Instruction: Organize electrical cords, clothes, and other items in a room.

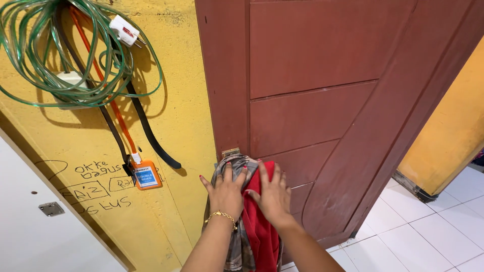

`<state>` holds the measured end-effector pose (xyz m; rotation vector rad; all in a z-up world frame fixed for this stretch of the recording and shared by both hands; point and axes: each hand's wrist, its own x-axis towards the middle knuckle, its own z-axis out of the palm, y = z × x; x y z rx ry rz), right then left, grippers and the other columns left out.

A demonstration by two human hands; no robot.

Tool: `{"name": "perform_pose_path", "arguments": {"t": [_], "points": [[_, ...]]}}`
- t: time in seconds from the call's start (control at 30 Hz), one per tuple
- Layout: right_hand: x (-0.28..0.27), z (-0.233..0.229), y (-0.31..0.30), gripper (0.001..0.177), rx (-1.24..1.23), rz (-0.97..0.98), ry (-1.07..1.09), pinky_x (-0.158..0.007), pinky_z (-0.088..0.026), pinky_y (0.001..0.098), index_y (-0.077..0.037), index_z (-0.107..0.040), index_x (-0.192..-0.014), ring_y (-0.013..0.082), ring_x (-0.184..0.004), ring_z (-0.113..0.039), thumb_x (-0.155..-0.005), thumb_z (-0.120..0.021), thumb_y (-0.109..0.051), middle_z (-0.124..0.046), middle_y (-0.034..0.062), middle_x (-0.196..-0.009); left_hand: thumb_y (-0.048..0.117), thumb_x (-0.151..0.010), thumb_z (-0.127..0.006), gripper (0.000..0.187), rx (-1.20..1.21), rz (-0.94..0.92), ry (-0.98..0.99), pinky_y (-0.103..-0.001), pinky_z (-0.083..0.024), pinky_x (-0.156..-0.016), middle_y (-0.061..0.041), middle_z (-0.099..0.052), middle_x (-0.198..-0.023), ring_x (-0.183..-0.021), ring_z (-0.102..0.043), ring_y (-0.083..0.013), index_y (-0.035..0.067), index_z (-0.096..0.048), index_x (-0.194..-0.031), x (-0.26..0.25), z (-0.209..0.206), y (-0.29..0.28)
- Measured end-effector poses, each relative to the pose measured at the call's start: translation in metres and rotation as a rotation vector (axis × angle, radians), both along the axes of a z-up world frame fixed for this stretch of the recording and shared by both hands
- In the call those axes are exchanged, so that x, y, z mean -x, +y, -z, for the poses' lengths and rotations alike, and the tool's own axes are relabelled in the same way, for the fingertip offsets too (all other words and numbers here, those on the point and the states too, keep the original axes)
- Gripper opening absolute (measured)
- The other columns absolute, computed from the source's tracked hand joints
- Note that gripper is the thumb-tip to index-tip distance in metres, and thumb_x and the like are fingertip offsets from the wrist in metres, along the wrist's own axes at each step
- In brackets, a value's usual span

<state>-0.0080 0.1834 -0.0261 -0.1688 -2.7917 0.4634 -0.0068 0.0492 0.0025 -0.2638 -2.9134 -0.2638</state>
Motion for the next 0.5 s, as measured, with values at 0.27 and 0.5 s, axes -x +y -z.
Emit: {"name": "perform_pose_path", "arguments": {"t": [0.27, 0.5], "points": [[-0.01, 0.012, -0.009, 0.106, 0.038, 0.057, 0.021, -0.098, -0.049, 0.0586, -0.033, -0.016, -0.159, 0.0429, -0.143, -0.035, -0.077, -0.081, -0.049, -0.027, 0.02, -0.159, 0.018, -0.096, -0.063, 0.049, -0.121, -0.034, 0.005, -0.064, -0.026, -0.114, -0.013, -0.033, -0.159, -0.141, -0.039, -0.0454, 0.034, -0.05, -0.141, 0.0, -0.006, 0.0], [0.008, 0.012, 0.007, 0.11, -0.064, 0.114, -0.026, -0.097, -0.051, 0.0557, -0.028, -0.01, -0.161, 0.0436, -0.136, -0.045, -0.08, -0.077, -0.06, -0.051, 0.0206, -0.137, 0.014, -0.084, -0.072, 0.09, -0.351, -0.09, -0.095, -0.05, -0.049, -0.105, -0.025, -0.01, -0.17, -0.124, -0.058, -0.0416, 0.041, -0.027, -0.158, -0.013, -0.024, 0.002]]}}
